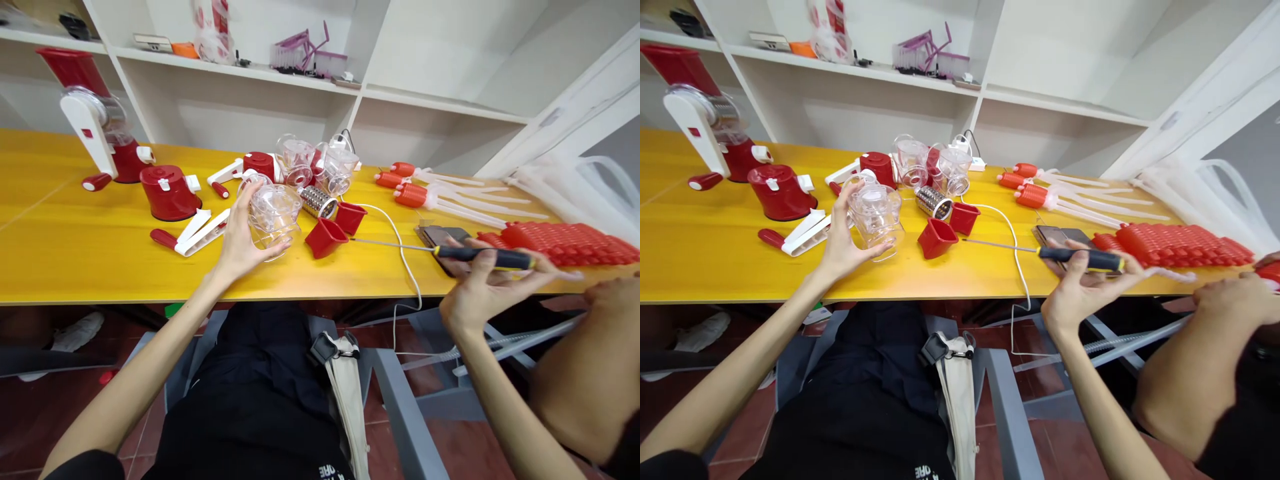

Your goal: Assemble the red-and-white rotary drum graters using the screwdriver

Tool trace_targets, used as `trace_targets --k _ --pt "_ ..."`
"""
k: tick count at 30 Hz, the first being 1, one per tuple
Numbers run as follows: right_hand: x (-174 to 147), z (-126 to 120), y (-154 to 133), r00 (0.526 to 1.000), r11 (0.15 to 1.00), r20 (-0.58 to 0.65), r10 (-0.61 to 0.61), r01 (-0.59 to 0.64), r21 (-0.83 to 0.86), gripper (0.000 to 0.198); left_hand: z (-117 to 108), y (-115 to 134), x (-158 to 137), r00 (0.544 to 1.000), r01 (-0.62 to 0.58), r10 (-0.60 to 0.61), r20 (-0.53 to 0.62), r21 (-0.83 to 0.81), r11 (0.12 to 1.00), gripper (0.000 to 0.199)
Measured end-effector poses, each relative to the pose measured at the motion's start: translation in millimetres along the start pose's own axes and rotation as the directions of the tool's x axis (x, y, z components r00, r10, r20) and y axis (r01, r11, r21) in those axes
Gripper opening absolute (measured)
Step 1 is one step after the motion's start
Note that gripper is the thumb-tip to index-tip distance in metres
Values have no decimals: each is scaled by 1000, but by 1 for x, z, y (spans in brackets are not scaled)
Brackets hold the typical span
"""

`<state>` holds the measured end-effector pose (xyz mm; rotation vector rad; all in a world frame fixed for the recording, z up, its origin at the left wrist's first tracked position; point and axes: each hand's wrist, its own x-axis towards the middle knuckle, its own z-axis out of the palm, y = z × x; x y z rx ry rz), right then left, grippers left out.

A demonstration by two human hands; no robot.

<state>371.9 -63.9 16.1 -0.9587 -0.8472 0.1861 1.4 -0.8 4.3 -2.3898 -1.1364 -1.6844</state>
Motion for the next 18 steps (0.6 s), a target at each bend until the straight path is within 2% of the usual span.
trace_targets --k 4,7,9,11,15,18 --pt "-21 15 20 986 999 165 2 3 -33 39 0 0 0 1000 -9 9 -13 7 1000 109" --pt "-25 28 35 933 964 360 -19 113 -242 36 0 0 0 1000 -11 11 -21 10 1000 109" --pt "-24 34 42 861 887 509 -13 244 -391 42 0 0 -1 1000 -7 7 -17 16 1000 109" --pt "-23 39 45 780 826 626 20 340 -449 44 -1 0 -1 1000 -7 8 -14 16 1000 110" --pt "-25 56 48 607 759 792 57 489 -430 37 -2 1 0 1000 -7 7 -23 -8 1000 109" --pt "-26 72 52 514 719 856 53 575 -390 30 -2 0 1 999 4 -5 -32 -11 1000 111"
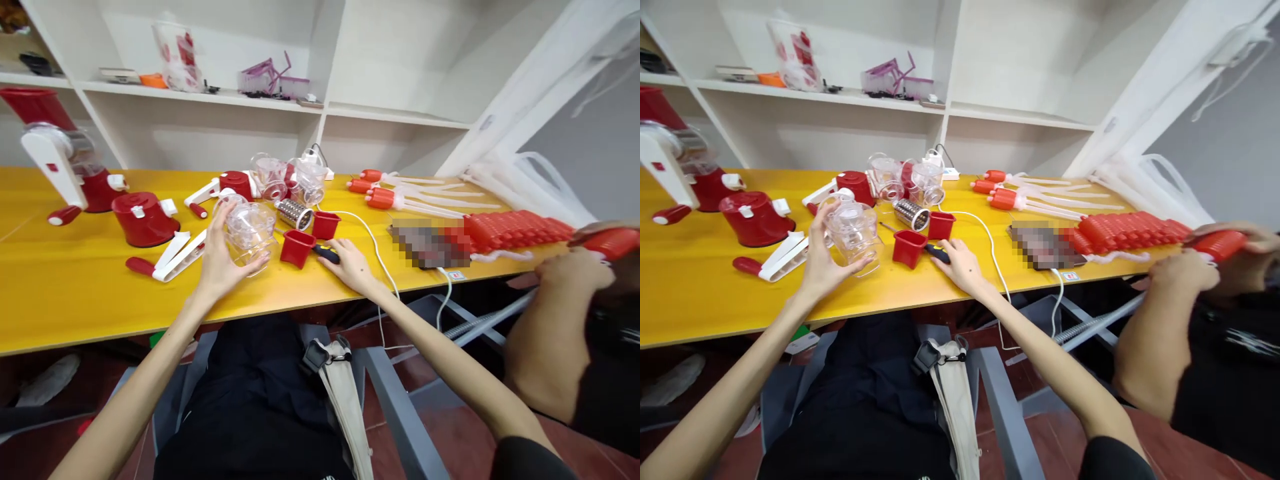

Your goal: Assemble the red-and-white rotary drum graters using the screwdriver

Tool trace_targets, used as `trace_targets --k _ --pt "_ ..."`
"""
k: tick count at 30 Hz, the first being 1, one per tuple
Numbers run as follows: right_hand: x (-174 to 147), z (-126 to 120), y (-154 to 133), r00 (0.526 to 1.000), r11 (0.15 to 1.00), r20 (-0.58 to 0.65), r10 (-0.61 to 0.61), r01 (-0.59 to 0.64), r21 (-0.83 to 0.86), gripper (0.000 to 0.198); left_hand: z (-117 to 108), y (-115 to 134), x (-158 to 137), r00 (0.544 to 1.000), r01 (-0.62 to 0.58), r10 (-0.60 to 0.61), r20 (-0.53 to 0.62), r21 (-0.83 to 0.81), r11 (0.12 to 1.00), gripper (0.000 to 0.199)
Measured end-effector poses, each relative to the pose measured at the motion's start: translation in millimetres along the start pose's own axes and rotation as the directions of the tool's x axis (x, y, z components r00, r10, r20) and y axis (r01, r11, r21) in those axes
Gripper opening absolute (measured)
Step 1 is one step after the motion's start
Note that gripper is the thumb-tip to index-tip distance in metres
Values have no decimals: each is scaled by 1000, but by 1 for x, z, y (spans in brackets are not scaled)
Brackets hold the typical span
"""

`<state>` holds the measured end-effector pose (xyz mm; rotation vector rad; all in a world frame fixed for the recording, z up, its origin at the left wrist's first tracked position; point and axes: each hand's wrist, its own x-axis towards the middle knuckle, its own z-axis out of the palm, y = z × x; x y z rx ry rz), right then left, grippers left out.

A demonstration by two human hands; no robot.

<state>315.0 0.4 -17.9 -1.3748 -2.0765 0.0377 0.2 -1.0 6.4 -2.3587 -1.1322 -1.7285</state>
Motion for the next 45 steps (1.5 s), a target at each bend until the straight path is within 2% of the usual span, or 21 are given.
trace_targets --k 2,5,7,10,12,14,17,18,19,20,21,23,24,25,27,30,34,37,41,43,45 --pt "6 5 0 999 999 20 -29 30 -29 29 0 -1 1 1000 15 -15 3 19 1000 114" --pt "8 6 -1 998 997 -29 -52 51 -53 36 0 0 1 1000 21 -22 6 33 999 115" --pt "6 3 -4 992 997 -109 -70 65 -48 38 -1 2 1 1000 19 -19 10 32 999 113" --pt "1 -5 -17 957 995 -274 -99 99 -12 26 -1 5 2 1000 28 -29 11 34 999 112" --pt "-6 -6 -36 918 987 -371 -138 159 24 29 -2 6 3 999 37 -37 9 37 999 110" --pt "-18 2 -65 883 954 -400 -245 293 64 32 -2 7 3 999 36 -37 8 42 998 111" --pt "-51 37 -120 803 838 -376 -462 535 111 38 -2 8 3 999 45 -46 19 60 997 112" --pt "-65 52 -137 756 765 -346 -556 628 141 39 -2 8 3 998 52 -54 23 67 996 112" --pt "-79 67 -152 690 644 -220 -689 723 250 36 -2 9 3 998 59 -61 27 74 996 112" --pt "-92 81 -163 635 574 -83 -768 741 349 35 -2 9 3 997 64 -66 30 80 995 112" --pt "-102 94 -170 558 549 111 -822 726 415 34 -3 10 3 997 66 -69 34 85 994 114" --pt "-114 112 -173 401 597 449 -798 626 501 30 -3 11 3 996 63 -68 50 85 994 117" --pt "-115 117 -168 344 651 573 -744 567 505 30 -4 12 3 996 60 -66 61 84 995 118" --pt "-113 121 -162 309 700 656 -689 519 490 30 -4 12 3 995 57 -63 76 81 995 118" --pt "-104 126 -146 295 766 740 -605 469 439 30 -4 12 3 993 47 -55 106 80 996 118" --pt "-90 134 -129 304 800 776 -552 456 390 33 -4 11 3 991 26 -37 127 89 996 117" --pt "-93 143 -132 284 822 818 -499 453 345 39 -1 10 2 994 22 -32 103 93 995 121" --pt "-111 145 -147 230 822 842 -488 447 353 39 1 9 1 996 32 -39 76 84 996 121" --pt "-133 147 -163 124 776 817 -564 419 472 17 2 10 1 996 34 -41 81 81 996 115" --pt "-136 149 -164 125 768 804 -581 412 491 21 2 12 1 996 33 -39 81 72 997 112" --pt "-136 151 -162 156 772 798 -582 416 481 36 2 13 1 996 29 -35 77 69 997 111"
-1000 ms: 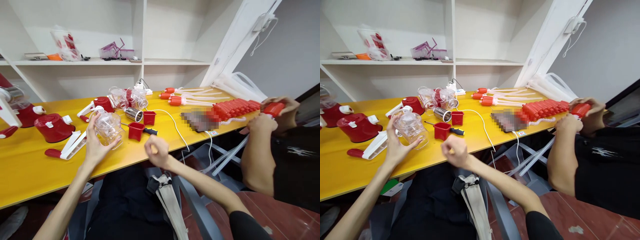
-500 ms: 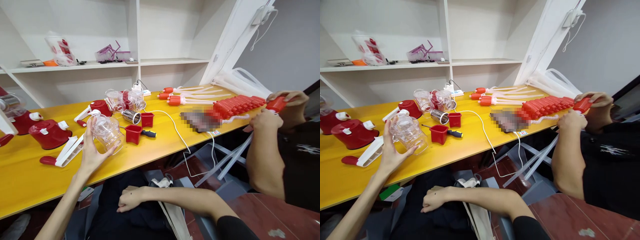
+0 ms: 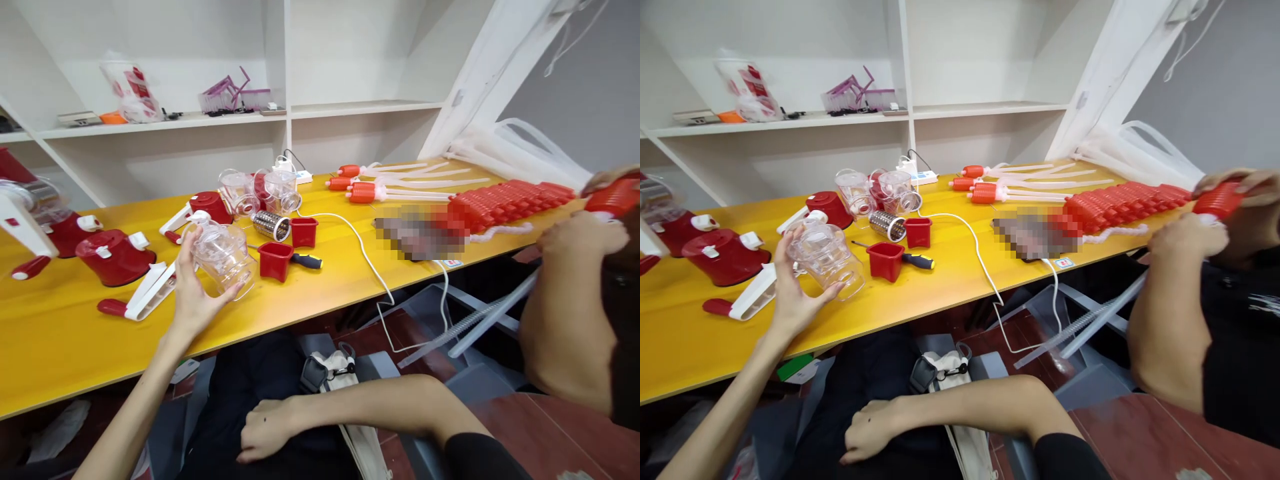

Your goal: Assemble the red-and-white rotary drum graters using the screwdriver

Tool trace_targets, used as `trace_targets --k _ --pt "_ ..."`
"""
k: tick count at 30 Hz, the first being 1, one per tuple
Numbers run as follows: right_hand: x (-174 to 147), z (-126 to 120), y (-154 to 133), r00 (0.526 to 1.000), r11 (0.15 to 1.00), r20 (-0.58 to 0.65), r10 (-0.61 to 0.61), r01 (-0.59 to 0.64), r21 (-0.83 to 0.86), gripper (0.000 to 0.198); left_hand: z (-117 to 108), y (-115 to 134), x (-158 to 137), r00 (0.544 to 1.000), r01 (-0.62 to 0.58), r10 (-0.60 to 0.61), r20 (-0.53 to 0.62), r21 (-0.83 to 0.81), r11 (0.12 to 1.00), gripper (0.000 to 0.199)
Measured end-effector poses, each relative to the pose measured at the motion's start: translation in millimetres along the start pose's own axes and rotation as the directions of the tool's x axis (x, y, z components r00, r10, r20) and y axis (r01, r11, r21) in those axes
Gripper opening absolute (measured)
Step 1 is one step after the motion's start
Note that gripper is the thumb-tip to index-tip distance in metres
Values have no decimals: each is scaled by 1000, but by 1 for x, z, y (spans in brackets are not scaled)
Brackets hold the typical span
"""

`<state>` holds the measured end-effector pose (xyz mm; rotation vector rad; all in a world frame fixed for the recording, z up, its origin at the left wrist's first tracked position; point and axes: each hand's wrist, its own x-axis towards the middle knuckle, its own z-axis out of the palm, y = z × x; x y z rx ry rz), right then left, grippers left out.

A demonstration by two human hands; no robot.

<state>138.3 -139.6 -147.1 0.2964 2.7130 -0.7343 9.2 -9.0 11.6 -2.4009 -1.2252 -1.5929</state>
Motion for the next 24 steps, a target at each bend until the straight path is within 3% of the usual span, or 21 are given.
trace_targets --k 2,4,5,8,12,19,24 --pt "-2 1 1 999 1000 -43 -4 3 -15 40 0 0 -1 1000 -3 3 3 11 1000 112" --pt "-5 4 -3 994 999 -98 -46 43 -29 27 0 0 -2 1000 -7 6 12 21 1000 113" --pt "-6 6 -7 989 996 -126 -82 78 -36 23 0 0 -2 1000 -8 7 12 27 1000 113" --pt "-7 13 -19 951 973 -208 -229 232 -12 38 0 -1 -3 1000 -16 15 21 38 999 111" --pt "-1 16 -24 907 912 -206 -366 394 113 31 0 1 -4 1000 -9 7 29 53 999 109" --pt "2 12 -12 932 924 -118 -344 358 135 19 0 1 -4 1000 -7 6 21 32 999 111" --pt "-3 16 -21 938 936 -70 -339 344 76 17 0 0 -5 1000 -8 8 11 19 1000 111"
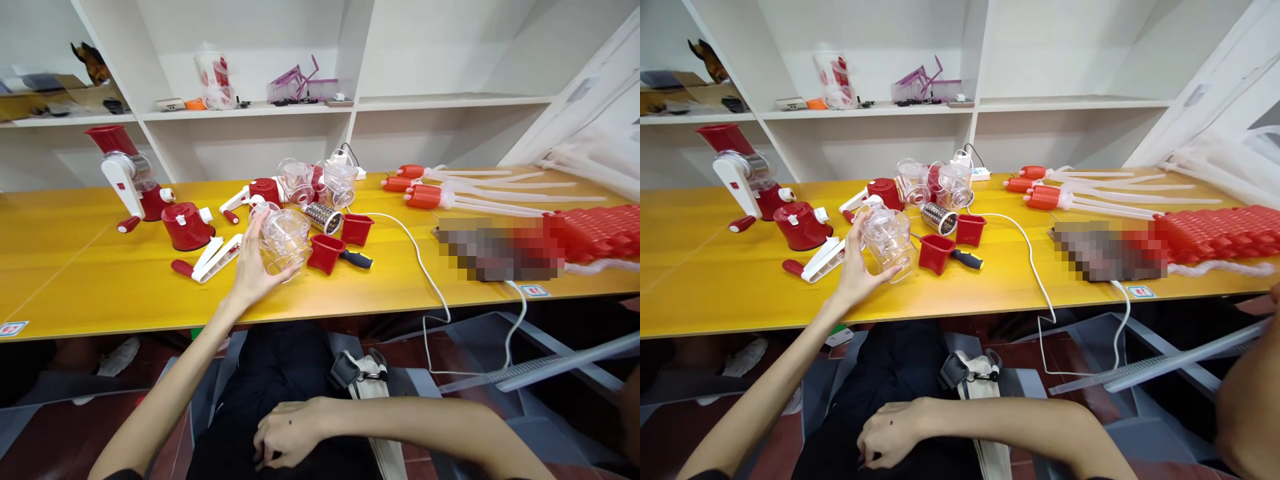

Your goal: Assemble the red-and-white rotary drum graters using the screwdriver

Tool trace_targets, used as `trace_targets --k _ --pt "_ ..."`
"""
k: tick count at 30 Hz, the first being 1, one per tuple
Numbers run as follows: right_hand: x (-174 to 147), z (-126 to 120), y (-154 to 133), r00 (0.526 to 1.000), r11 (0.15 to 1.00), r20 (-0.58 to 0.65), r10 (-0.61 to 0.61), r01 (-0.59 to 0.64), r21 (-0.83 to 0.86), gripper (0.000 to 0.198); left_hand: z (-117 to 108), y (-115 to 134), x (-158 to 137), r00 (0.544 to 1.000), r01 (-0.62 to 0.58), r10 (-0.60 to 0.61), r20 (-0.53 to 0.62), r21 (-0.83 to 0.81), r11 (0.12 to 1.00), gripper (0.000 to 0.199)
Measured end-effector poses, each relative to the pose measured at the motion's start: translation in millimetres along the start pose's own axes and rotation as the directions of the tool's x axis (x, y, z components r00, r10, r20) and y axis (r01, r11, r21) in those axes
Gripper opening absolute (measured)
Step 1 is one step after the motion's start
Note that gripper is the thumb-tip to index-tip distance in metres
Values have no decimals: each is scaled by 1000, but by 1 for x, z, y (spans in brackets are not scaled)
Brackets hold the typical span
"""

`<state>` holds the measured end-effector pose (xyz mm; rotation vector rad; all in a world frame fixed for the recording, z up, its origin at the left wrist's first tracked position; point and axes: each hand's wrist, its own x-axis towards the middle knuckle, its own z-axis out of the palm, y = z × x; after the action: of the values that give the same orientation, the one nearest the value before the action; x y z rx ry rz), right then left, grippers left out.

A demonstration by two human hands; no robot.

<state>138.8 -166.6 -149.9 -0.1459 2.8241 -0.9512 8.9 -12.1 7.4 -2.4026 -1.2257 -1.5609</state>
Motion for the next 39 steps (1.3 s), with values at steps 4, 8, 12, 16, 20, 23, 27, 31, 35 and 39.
trace_targets --k 4,8,12,16,20,23,27,31,35,39 --pt "-2 8 -9 997 995 -27 73 -74 -60 20 0 0 -1 1000 -3 3 7 1 1000 110" --pt "-5 6 2 993 996 -78 86 -86 -7 19 -1 0 -1 1000 12 -12 15 3 1000 111" --pt "-3 -3 23 983 992 -159 86 -70 107 36 -2 1 1 1000 6 -6 16 3 1000 111" --pt "-1 -7 35 958 974 -218 186 -151 168 35 -2 1 2 1000 -13 13 21 -17 1000 108" --pt "-3 -6 37 946 961 -194 260 -234 151 19 -1 1 3 999 -5 7 32 -51 999 108" --pt "-4 -7 37 946 955 -158 282 -262 136 20 -1 0 2 999 -10 13 39 -82 997 109" --pt "-4 -8 37 943 952 -148 297 -281 118 20 -2 -1 2 998 -11 16 53 -93 996 110" --pt "-4 -10 36 944 953 -142 297 -285 103 21 -2 0 2 998 -16 22 54 -96 995 115" --pt "-5 -13 35 947 956 -142 290 -281 79 21 -3 3 3 998 1 3 57 -71 997 115" --pt "-8 -16 31 950 961 -152 275 -273 29 19 -5 4 3 997 -17 22 70 -71 997 115"
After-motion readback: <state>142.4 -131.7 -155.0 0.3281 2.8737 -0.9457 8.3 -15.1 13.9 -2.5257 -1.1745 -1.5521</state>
